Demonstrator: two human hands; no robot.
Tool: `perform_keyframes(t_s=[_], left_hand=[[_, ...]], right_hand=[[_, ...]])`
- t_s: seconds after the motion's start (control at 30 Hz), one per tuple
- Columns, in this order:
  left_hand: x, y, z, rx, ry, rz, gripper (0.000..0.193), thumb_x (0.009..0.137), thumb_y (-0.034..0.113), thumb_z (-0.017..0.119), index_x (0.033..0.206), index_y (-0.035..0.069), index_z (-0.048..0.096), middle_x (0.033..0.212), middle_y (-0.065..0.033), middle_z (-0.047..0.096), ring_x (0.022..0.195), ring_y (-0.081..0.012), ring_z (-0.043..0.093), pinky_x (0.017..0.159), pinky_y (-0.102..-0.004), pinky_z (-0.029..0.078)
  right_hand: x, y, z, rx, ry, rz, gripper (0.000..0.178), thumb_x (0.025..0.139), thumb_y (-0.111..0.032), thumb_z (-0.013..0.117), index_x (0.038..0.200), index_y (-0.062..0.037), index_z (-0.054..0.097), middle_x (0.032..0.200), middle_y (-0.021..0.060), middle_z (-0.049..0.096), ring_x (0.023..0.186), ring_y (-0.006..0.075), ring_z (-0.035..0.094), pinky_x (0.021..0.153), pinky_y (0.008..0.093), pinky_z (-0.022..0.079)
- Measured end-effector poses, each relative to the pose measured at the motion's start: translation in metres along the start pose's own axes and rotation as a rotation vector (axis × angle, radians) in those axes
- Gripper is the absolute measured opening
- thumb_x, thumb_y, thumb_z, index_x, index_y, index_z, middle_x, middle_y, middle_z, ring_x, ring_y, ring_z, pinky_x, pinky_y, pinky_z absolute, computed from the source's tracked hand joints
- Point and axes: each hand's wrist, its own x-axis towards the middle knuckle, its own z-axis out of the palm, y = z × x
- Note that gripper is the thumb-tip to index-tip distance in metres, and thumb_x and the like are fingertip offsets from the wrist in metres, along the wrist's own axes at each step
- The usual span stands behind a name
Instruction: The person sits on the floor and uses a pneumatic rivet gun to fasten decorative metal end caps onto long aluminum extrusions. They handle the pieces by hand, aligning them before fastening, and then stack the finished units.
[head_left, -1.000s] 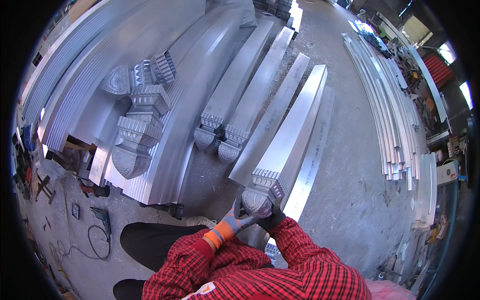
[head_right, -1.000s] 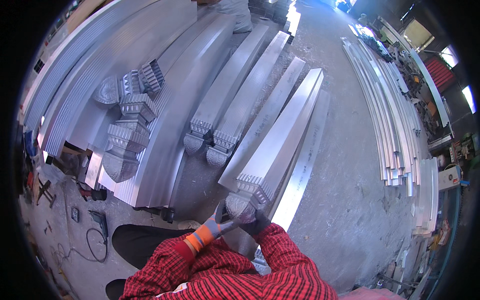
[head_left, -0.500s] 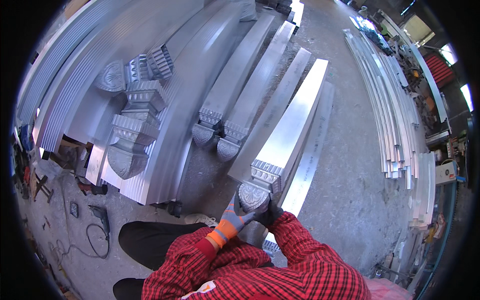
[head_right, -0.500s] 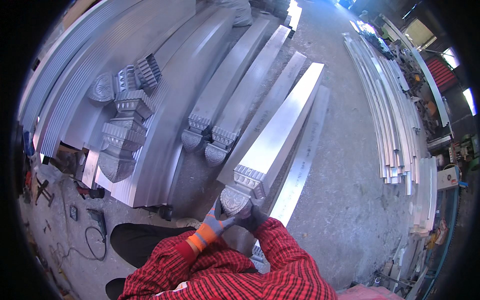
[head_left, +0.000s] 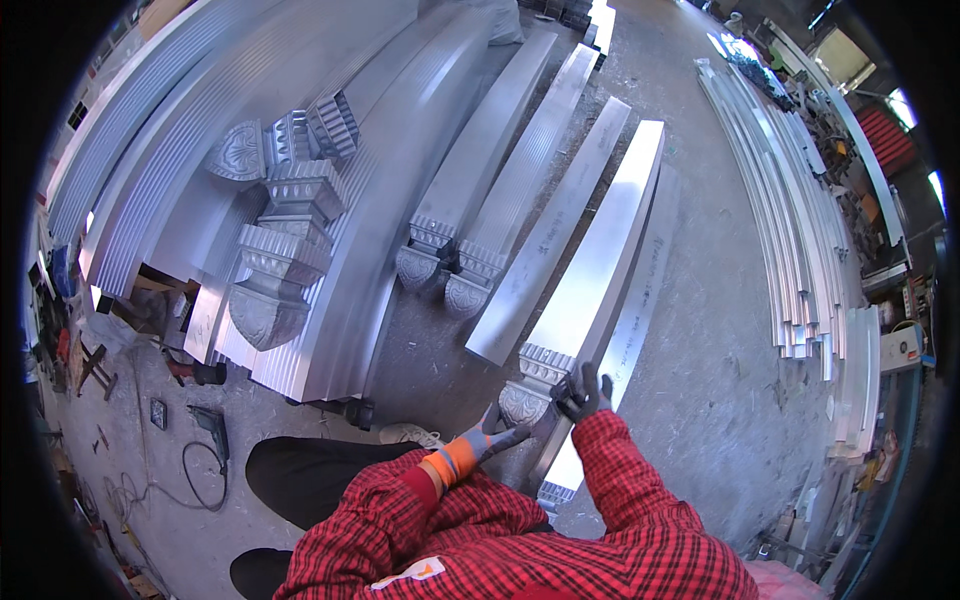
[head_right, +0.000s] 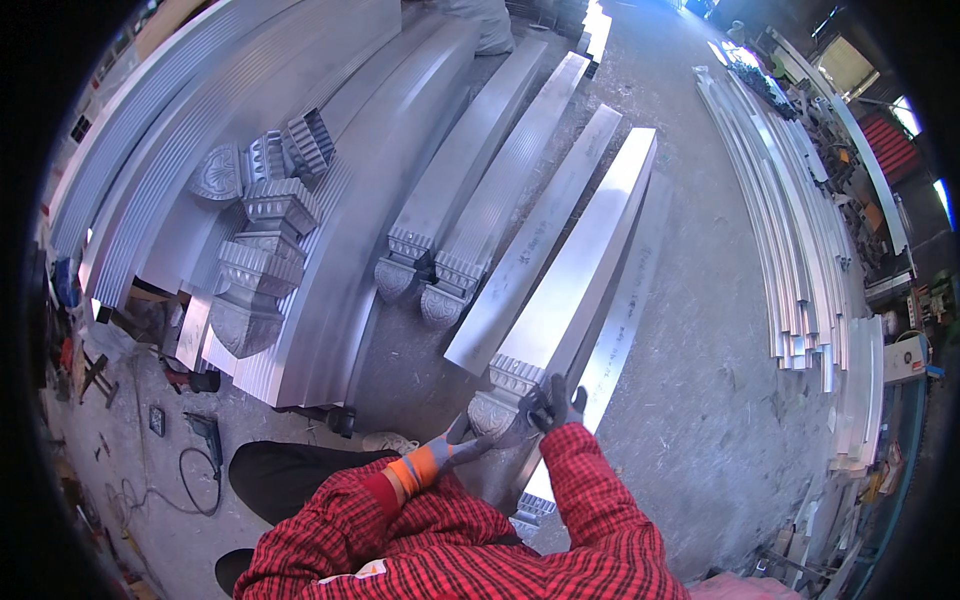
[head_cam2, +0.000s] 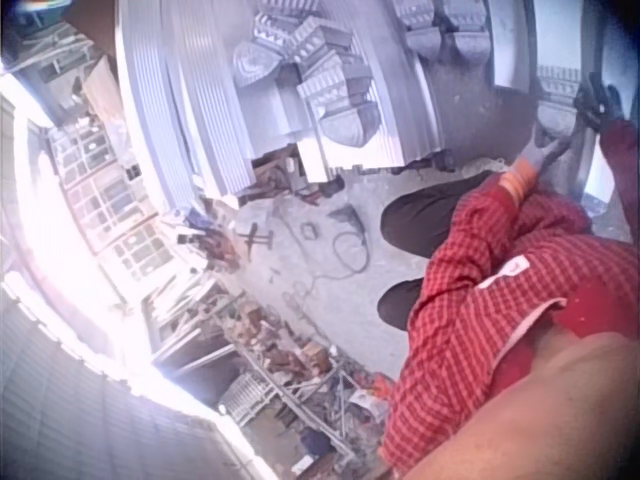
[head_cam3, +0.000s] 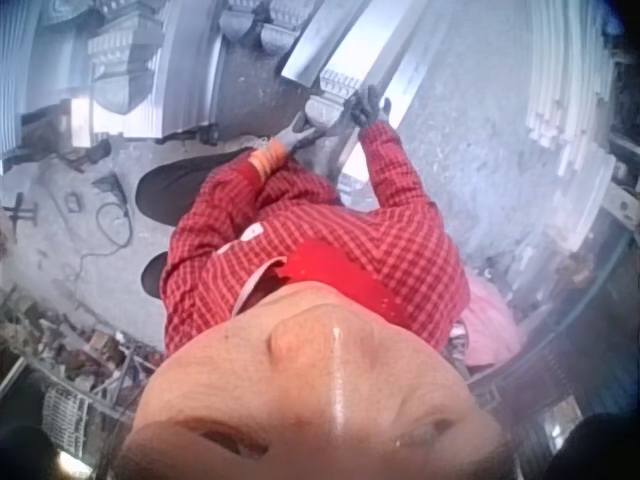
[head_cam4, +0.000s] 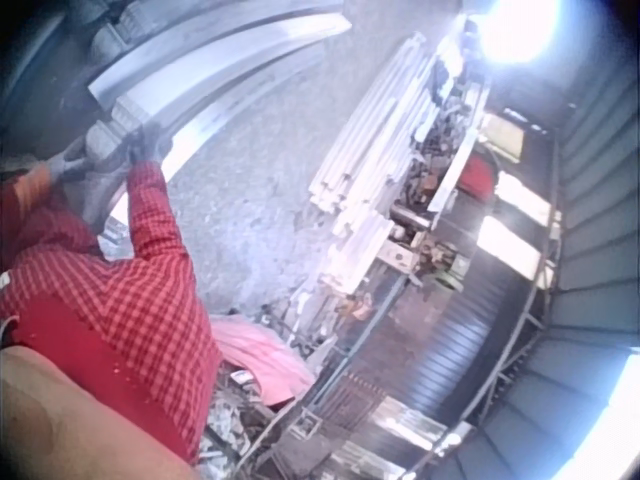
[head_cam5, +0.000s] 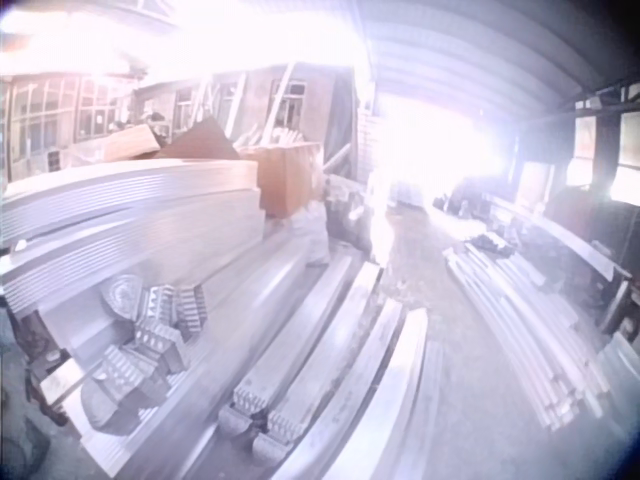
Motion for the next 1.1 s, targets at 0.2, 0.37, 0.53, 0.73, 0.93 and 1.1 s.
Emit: perform_keyframes(t_s=[0.2, 0.37, 0.53, 0.73, 0.93, 1.1], left_hand=[[-0.002, -0.019, -0.003, 0.170, -0.124, -0.087, 0.088, 0.085, 0.037, 0.068, 0.148, 0.004, 0.016, 0.150, -0.0141, 0.027, 0.139, -0.0220, 0.025, 0.111, -0.0326, 0.024], [-0.006, 0.006, 0.040, 0.041, -0.398, -0.158, 0.087, 0.087, 0.035, 0.065, 0.149, 0.004, 0.013, 0.152, -0.0141, 0.023, 0.140, -0.0236, 0.023, 0.113, -0.0354, 0.020], [-0.023, 0.011, 0.007, -0.028, -0.095, -0.234, 0.078, 0.089, 0.033, 0.065, 0.147, 0.002, 0.022, 0.142, -0.0169, 0.041, 0.129, -0.0211, 0.041, 0.106, -0.0327, 0.033], [-0.047, 0.043, -0.014, -0.111, 0.144, -0.065, 0.067, 0.091, 0.021, 0.063, 0.145, 0.003, 0.028, 0.135, -0.0116, 0.048, 0.122, -0.0164, 0.045, 0.101, -0.0302, 0.038], [-0.081, 0.057, -0.031, -0.061, 0.295, -0.031, 0.066, 0.088, 0.021, 0.066, 0.142, 0.000, 0.033, 0.132, -0.0121, 0.051, 0.117, -0.0173, 0.050, 0.098, -0.0302, 0.042], [-0.098, 0.052, -0.039, -0.017, 0.305, -0.054, 0.057, 0.093, 0.013, 0.058, 0.143, 0.002, 0.033, 0.134, -0.0100, 0.049, 0.120, -0.0152, 0.048, 0.100, -0.0282, 0.038]], right_hand=[[0.028, -0.013, 0.052, -0.380, 0.081, -0.080, 0.097, 0.073, -0.044, 0.079, 0.146, -0.0257, 0.017, 0.122, 0.0196, 0.056, 0.102, 0.0318, 0.062, 0.074, 0.0564, 0.052], [0.148, 0.040, -0.044, -0.314, 0.173, -0.015, 0.071, 0.081, -0.035, 0.071, 0.140, -0.0202, 0.035, 0.122, 0.0156, 0.055, 0.088, 0.0315, 0.061, 0.065, 0.0461, 0.053], [0.114, 0.044, 0.028, -1.026, 0.285, -0.201, 0.105, 0.071, -0.050, 0.075, 0.149, -0.0120, 0.016, 0.143, 0.0257, 0.034, 0.132, 0.0382, 0.036, 0.105, 0.0437, 0.037], [0.097, 0.034, 0.101, -1.286, 0.528, -0.158, 0.133, 0.051, -0.070, 0.077, 0.151, -0.0163, 0.006, 0.151, 0.0267, 0.012, 0.137, 0.0417, 0.025, 0.111, 0.0478, 0.028], [0.099, 0.029, 0.140, -1.494, 0.595, -0.067, 0.134, 0.058, -0.064, 0.077, 0.149, -0.0193, -0.010, 0.149, 0.0340, 0.008, 0.130, 0.0478, 0.035, 0.108, 0.0525, 0.032], [0.136, 0.002, 0.119, -1.582, 0.536, -0.154, 0.125, 0.059, -0.067, 0.075, 0.150, -0.0248, 0.002, 0.142, 0.0289, 0.027, 0.130, 0.0448, 0.034, 0.104, 0.0489, 0.037]])
